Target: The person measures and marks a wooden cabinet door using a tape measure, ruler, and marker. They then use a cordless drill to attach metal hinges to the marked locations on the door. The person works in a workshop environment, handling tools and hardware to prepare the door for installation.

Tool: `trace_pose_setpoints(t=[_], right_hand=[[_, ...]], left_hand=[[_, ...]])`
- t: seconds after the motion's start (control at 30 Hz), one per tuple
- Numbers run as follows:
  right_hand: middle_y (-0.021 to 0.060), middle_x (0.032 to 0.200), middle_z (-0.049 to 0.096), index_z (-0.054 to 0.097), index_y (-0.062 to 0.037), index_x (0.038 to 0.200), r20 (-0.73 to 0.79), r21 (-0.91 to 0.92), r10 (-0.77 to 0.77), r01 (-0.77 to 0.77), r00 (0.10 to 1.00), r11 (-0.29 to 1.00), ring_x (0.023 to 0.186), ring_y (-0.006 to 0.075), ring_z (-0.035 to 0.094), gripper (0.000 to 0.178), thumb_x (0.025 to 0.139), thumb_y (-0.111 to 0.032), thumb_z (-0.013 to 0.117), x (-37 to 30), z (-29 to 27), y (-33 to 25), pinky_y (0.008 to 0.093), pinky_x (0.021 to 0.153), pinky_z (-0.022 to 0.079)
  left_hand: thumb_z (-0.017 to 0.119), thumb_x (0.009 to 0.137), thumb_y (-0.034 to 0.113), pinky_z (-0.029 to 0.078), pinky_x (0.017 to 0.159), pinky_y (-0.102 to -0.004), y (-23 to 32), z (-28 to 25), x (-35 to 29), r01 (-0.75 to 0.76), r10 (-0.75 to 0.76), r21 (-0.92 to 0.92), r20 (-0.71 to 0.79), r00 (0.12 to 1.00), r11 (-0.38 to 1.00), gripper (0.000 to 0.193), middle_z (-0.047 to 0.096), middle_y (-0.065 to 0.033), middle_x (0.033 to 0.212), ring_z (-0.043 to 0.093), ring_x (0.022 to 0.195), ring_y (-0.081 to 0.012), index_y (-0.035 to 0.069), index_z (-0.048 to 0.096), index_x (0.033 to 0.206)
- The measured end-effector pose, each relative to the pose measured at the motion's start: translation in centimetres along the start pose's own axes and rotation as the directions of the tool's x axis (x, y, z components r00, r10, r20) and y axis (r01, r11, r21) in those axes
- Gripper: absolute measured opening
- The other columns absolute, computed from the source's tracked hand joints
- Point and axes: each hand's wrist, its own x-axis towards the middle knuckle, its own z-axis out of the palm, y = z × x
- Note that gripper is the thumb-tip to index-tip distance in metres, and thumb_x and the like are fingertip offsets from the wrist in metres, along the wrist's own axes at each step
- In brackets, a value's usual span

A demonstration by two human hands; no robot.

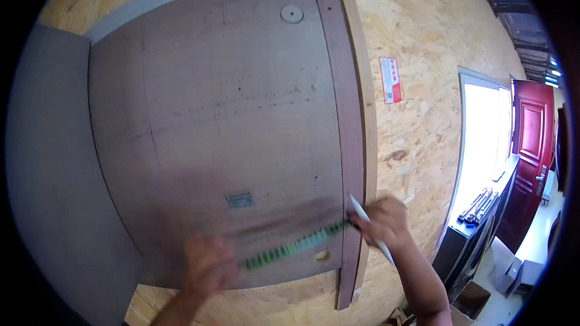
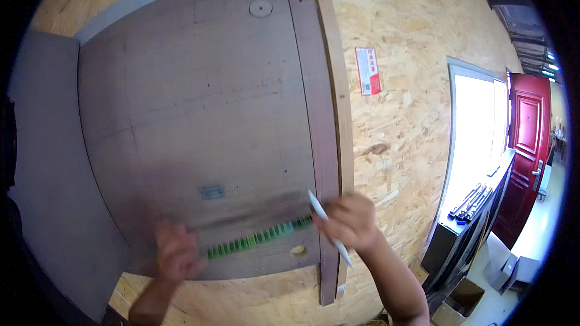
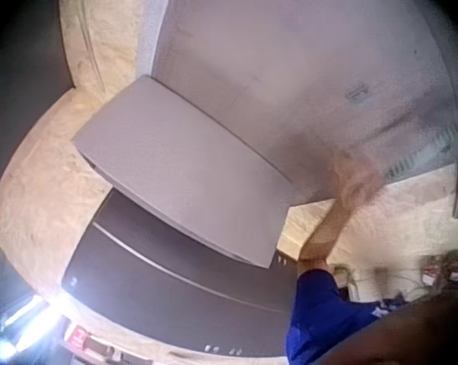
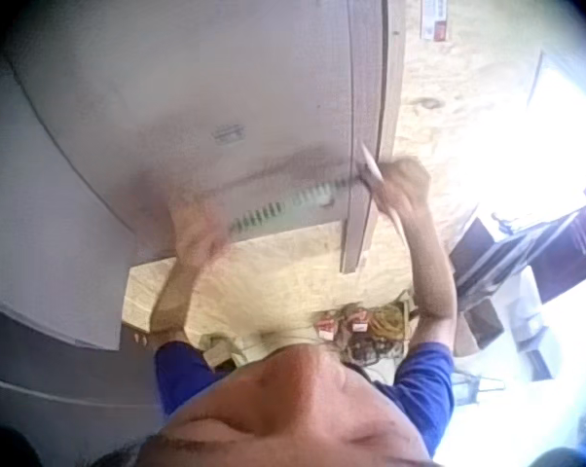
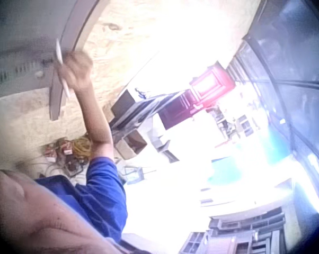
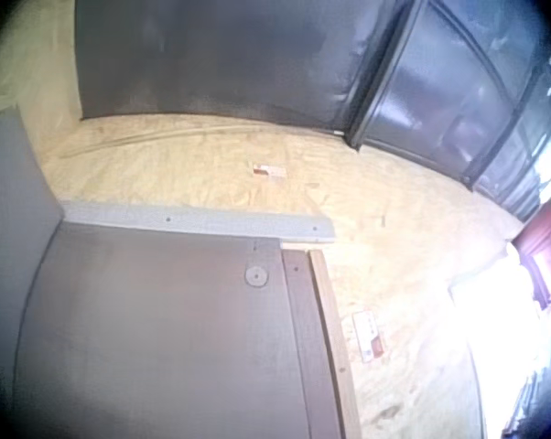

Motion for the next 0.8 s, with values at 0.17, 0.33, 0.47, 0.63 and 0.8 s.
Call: trace_pose_setpoints(t=[0.17,0.33,0.47,0.63,0.8], right_hand=[[0.0029,0.074,0.072,0.060,-0.0088,0.109,0.227,0.217,0.324,-0.372,0.918,0.903,0.059,0.0158,0.066,0.018,0.100,-0.024,0.059,-5.7,-10.8,-12.8,0.0275,0.048,0.046],[0.0167,0.083,0.066,0.068,0.0005,0.099,0.368,-0.028,0.895,-0.959,0.251,0.281,0.072,0.0325,0.063,0.012,0.091,-0.003,0.060,-17.7,-19.4,-31.8,0.0407,0.065,0.052],[0.0141,0.096,0.071,0.070,-0.0010,0.105,0.436,-0.201,0.827,-0.934,-0.355,-0.295,0.087,0.0223,0.068,0.020,0.100,-0.014,0.056,-19.8,-25.9,-41.3,0.0341,0.074,0.055],[0.0075,0.081,0.067,0.065,-0.0001,0.095,0.394,-0.356,0.636,-0.748,-0.663,-0.560,0.072,0.0134,0.062,0.031,0.105,-0.025,0.049,-19.7,-27.6,-42.4,0.0286,0.065,0.050],[0.0092,0.101,0.064,0.063,-0.0002,0.114,0.319,-0.251,0.617,-0.692,-0.719,-0.677,0.094,0.0176,0.059,0.029,0.105,-0.024,0.050,-21.3,-26.6,-45.6,0.0316,0.083,0.049]], left_hand=[[0.079,0.080,0.009,0.055,0.083,-0.0358,15.5,-0.1,-4.4,0.387,-0.374,-0.627,0.160,0.914,0.676,0.027,0.068,-0.0134,0.099,0.067,0.092,-0.0258,0.000,0.068,0.102],[0.073,0.089,0.008,0.055,0.084,-0.0330,29.9,8.3,-19.9,0.865,-0.524,-0.406,0.825,0.210,-0.293,0.024,0.068,-0.0101,0.106,0.066,0.094,-0.0184,-0.002,0.065,0.108],[0.069,0.094,0.010,0.053,0.086,-0.0293,38.1,10.3,-19.0,0.803,-0.314,-0.374,0.917,0.246,-0.463,0.018,0.065,-0.0045,0.099,0.063,0.091,-0.0139,-0.001,0.063,0.106],[0.066,0.097,0.020,0.049,0.092,-0.0371,39.6,11.8,-22.4,0.826,-0.248,-0.348,0.933,0.259,-0.444,0.022,0.067,-0.0052,0.103,0.063,0.099,-0.0184,0.005,0.061,0.111],[0.060,0.101,0.021,0.044,0.103,-0.0330,41.0,9.5,-15.7,0.711,-0.266,-0.312,0.947,0.179,-0.630,0.034,0.062,-0.0046,0.115,0.058,0.111,-0.0159,0.003,0.052,0.129]])
